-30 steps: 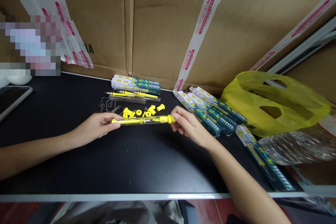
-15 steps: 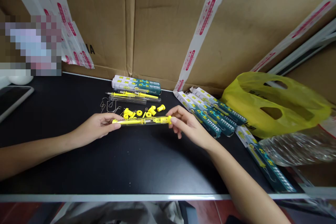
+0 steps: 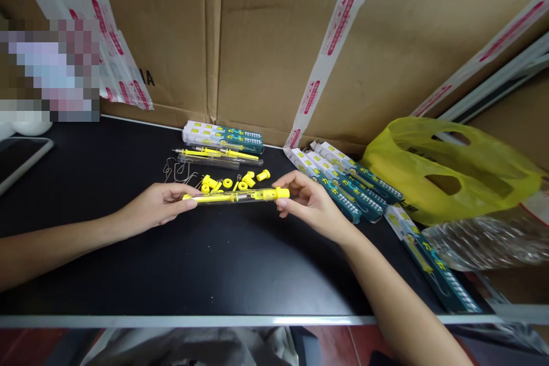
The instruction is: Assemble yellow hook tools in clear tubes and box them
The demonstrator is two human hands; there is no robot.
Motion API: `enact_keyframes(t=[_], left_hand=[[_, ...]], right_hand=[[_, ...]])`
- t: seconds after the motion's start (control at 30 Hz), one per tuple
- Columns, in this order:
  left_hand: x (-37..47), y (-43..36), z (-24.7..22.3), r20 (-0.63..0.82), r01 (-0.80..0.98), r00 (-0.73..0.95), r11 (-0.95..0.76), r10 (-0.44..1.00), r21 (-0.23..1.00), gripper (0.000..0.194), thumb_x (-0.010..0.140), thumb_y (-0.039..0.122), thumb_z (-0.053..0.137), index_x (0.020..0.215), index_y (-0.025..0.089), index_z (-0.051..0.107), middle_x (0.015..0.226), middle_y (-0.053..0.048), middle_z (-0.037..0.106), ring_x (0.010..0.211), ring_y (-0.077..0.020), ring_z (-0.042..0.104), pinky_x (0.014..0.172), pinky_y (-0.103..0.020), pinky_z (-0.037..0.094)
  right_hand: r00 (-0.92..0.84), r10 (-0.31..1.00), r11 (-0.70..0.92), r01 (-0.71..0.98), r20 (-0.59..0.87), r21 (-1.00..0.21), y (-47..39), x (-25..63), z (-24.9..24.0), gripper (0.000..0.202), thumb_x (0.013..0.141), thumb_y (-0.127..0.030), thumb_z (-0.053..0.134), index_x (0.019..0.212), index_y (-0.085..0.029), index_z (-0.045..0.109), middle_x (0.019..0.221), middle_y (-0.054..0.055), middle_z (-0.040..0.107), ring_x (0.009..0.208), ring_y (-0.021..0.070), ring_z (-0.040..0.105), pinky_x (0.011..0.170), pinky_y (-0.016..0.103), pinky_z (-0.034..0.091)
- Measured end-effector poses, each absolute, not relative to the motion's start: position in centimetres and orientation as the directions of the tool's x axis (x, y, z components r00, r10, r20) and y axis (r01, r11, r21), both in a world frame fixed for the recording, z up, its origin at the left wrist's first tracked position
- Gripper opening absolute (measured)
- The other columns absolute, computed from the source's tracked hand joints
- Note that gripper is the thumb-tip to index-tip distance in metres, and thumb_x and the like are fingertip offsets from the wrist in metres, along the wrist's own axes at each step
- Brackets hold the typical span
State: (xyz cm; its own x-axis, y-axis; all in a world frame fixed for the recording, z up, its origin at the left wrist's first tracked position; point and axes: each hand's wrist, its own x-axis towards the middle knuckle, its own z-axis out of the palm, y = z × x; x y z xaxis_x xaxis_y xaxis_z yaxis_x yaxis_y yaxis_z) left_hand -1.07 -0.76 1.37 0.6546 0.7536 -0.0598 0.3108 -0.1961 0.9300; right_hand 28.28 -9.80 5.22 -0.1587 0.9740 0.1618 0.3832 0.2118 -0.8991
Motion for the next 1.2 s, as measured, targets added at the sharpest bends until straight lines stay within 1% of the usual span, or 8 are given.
enact_keyframes(t=[0.1, 0.23, 0.37, 0.53, 0.67, 0.77, 0.9, 1.2], left_hand=[[-1.14, -0.67, 1.3, -0.061, 0.297, 0.662, -0.187, 0.747, 0.936, 0.035, 0.081, 0.04, 0.057, 0.104, 0.013, 0.063, 0.047, 0.008, 0.039, 0.04, -0.005, 0.035, 0.038, -0.017, 0.025], [-1.16, -0.6, 1.18, -0.06, 0.285, 0.669, -0.182, 0.741, 0.941, 0.036, 0.081, 0.041, 0.058, 0.104, 0.014, 0.063, 0.047, 0.008, 0.039, 0.04, -0.0045, 0.035, 0.037, -0.016, 0.025], [-1.16, -0.79, 1.18, -0.061, 0.297, 0.66, -0.185, 0.749, 0.937, 0.038, 0.08, 0.043, 0.059, 0.105, 0.015, 0.064, 0.051, 0.006, 0.045, 0.04, -0.0045, 0.037, 0.036, -0.016, 0.027], [-1.15, -1.29, 1.25, -0.02, 0.342, 0.642, -0.262, 0.767, 0.902, 0.04, 0.079, 0.046, 0.06, 0.104, 0.016, 0.068, 0.053, 0.004, 0.052, 0.041, -0.0053, 0.04, 0.037, -0.016, 0.03], [-1.17, -1.37, 1.11, 0.012, 0.368, 0.625, -0.308, 0.78, 0.877, 0.039, 0.077, 0.046, 0.062, 0.101, 0.016, 0.07, 0.058, 0.002, 0.06, 0.048, -0.0072, 0.046, 0.043, -0.017, 0.035], [-1.25, -1.2, 0.94, 0.053, 0.375, 0.614, -0.35, 0.787, 0.859, 0.039, 0.075, 0.046, 0.063, 0.1, 0.018, 0.071, 0.069, -0.001, 0.066, 0.056, -0.0093, 0.051, 0.049, -0.019, 0.039], [-1.38, -1.03, 0.74, 0.101, 0.382, 0.605, -0.4, 0.789, 0.833, 0.038, 0.074, 0.047, 0.064, 0.098, 0.019, 0.072, 0.079, -0.001, 0.07, 0.062, -0.0107, 0.055, 0.055, -0.02, 0.041], [-1.41, -1.04, 0.4, 0.041, 0.365, 0.61, -0.326, 0.792, 0.872, 0.04, 0.074, 0.047, 0.065, 0.1, 0.017, 0.07, 0.061, 0.001, 0.064, 0.056, -0.0104, 0.056, 0.052, -0.019, 0.042]], right_hand=[[-0.148, 0.97, 0.234, 0.377, 0.191, -0.896, -9.8, 28.44, 5.13, 0.031, 0.079, -0.036, 0.067, 0.101, -0.02, 0.051, 0.084, 0.003, 0.06, 0.065, 0.0128, 0.061, 0.059, 0.028, 0.056], [-0.144, 0.97, 0.238, 0.423, 0.194, -0.874, -9.83, 28.64, 4.99, 0.028, 0.078, -0.034, 0.068, 0.096, -0.02, 0.053, 0.085, 0.003, 0.059, 0.066, 0.0123, 0.061, 0.062, 0.027, 0.056], [-0.146, 0.964, 0.265, 0.441, 0.223, -0.858, -9.89, 28.71, 4.96, 0.027, 0.077, -0.033, 0.069, 0.095, -0.019, 0.054, 0.085, 0.003, 0.06, 0.066, 0.0124, 0.062, 0.062, 0.027, 0.055], [-0.14, 0.956, 0.294, 0.448, 0.258, -0.844, -9.91, 28.69, 4.94, 0.026, 0.075, -0.031, 0.071, 0.093, -0.019, 0.057, 0.085, 0.004, 0.061, 0.065, 0.0124, 0.063, 0.06, 0.025, 0.055], [-0.142, 0.95, 0.313, 0.42, 0.279, -0.852, -9.82, 28.57, 4.8, 0.026, 0.074, -0.029, 0.073, 0.093, -0.019, 0.059, 0.084, 0.003, 0.062, 0.064, 0.0122, 0.063, 0.059, 0.024, 0.055], [-0.139, 0.95, 0.311, 0.407, 0.279, -0.859, -9.77, 28.41, 4.67, 0.025, 0.073, -0.028, 0.073, 0.092, -0.019, 0.059, 0.083, 0.003, 0.063, 0.063, 0.0119, 0.063, 0.058, 0.023, 0.055], [-0.135, 0.949, 0.315, 0.392, 0.285, -0.864, -9.71, 28.24, 4.51, 0.024, 0.073, -0.027, 0.073, 0.091, -0.019, 0.06, 0.081, 0.002, 0.063, 0.062, 0.0112, 0.062, 0.057, 0.022, 0.054], [-0.138, 0.93, 0.367, 0.425, 0.342, -0.827, -9.87, 28.41, 4.33, 0.025, 0.072, -0.026, 0.074, 0.093, -0.019, 0.062, 0.087, 0.005, 0.062, 0.067, 0.0126, 0.062, 0.062, 0.025, 0.055]])
